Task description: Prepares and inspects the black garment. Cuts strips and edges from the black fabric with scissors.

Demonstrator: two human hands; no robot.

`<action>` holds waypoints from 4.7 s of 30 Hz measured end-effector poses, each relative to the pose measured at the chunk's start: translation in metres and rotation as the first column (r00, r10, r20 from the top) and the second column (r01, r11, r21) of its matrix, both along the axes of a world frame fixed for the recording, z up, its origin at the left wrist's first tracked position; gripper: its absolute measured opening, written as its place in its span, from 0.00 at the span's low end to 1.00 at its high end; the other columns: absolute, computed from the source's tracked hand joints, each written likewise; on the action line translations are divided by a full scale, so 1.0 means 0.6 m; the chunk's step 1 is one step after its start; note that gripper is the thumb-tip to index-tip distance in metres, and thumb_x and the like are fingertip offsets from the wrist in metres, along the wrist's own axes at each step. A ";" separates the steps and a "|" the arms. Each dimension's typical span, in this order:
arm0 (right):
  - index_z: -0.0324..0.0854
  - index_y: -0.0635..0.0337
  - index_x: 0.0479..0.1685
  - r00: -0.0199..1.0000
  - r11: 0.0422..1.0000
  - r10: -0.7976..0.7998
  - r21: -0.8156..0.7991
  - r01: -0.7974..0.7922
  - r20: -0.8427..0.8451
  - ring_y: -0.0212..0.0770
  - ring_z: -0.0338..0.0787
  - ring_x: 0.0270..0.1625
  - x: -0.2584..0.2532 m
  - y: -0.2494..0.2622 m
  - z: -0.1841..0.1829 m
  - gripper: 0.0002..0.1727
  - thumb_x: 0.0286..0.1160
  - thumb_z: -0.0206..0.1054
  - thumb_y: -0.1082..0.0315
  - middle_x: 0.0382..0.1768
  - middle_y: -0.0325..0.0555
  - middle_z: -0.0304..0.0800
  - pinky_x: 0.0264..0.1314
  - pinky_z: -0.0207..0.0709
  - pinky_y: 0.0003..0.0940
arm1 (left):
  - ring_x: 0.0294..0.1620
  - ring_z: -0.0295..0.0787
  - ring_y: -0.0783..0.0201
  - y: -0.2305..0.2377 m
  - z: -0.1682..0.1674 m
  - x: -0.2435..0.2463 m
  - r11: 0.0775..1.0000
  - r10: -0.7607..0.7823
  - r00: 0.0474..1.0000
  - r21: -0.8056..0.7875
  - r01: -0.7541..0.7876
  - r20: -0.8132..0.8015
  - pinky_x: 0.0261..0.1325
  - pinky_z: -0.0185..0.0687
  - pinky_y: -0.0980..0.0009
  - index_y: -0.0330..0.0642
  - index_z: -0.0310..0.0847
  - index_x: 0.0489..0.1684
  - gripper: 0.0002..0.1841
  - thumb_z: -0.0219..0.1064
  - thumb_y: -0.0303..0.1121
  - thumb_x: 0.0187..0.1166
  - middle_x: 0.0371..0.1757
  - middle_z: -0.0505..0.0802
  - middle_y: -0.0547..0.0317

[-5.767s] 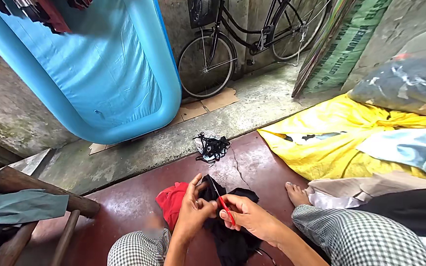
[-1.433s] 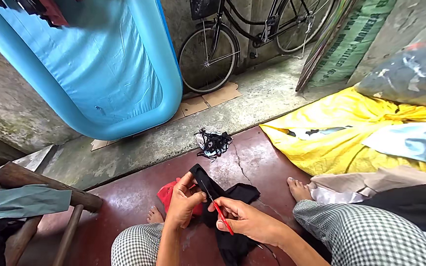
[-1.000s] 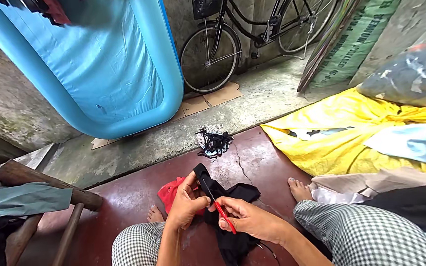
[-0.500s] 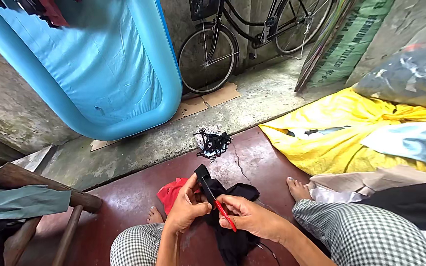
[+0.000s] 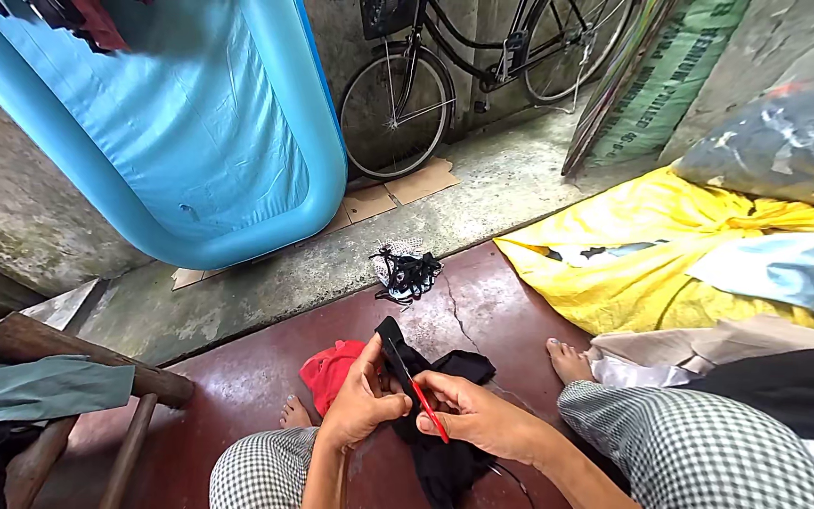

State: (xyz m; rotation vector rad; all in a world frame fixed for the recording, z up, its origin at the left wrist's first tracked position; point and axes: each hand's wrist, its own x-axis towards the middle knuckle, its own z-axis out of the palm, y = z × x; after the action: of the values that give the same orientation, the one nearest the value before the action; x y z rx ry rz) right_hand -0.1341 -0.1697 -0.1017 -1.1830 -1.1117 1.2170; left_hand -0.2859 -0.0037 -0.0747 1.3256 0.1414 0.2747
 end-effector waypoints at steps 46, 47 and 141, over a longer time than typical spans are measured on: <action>0.80 0.45 0.67 0.856 0.959 -0.007 -0.239 0.153 0.517 0.40 0.90 0.49 -0.008 -0.021 -0.004 0.23 0.79 0.68 0.46 0.46 0.41 0.91 0.55 0.84 0.49 | 0.50 0.91 0.47 0.028 -0.003 0.011 0.931 0.352 0.924 -0.046 -0.362 -0.149 0.54 0.91 0.49 0.45 0.67 0.82 0.39 0.72 0.19 0.63 0.59 0.87 0.42; 0.81 0.45 0.67 0.856 0.960 -0.014 -0.233 0.157 0.517 0.40 0.91 0.49 -0.009 -0.021 -0.004 0.22 0.79 0.68 0.46 0.46 0.41 0.91 0.55 0.84 0.48 | 0.50 0.91 0.47 0.028 -0.002 0.008 0.940 0.336 0.930 -0.017 -0.342 -0.152 0.54 0.92 0.49 0.46 0.64 0.84 0.43 0.76 0.19 0.61 0.59 0.87 0.42; 0.75 0.55 0.65 0.997 0.990 0.034 0.139 -0.025 -0.063 0.38 0.91 0.42 0.042 0.102 0.066 0.28 0.71 0.78 0.52 0.43 0.45 0.90 0.47 0.87 0.34 | 0.68 0.85 0.47 0.071 0.054 0.029 1.000 -0.030 0.991 0.003 0.030 0.131 0.67 0.86 0.50 0.57 0.23 0.95 0.69 0.76 0.13 0.53 0.82 0.73 0.45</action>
State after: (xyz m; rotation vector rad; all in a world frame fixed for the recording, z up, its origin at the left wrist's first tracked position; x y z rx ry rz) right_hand -0.1090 -0.1087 -0.0619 -1.0189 -1.1488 1.1731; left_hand -0.2685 0.0389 -0.0426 1.3056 0.0106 0.3350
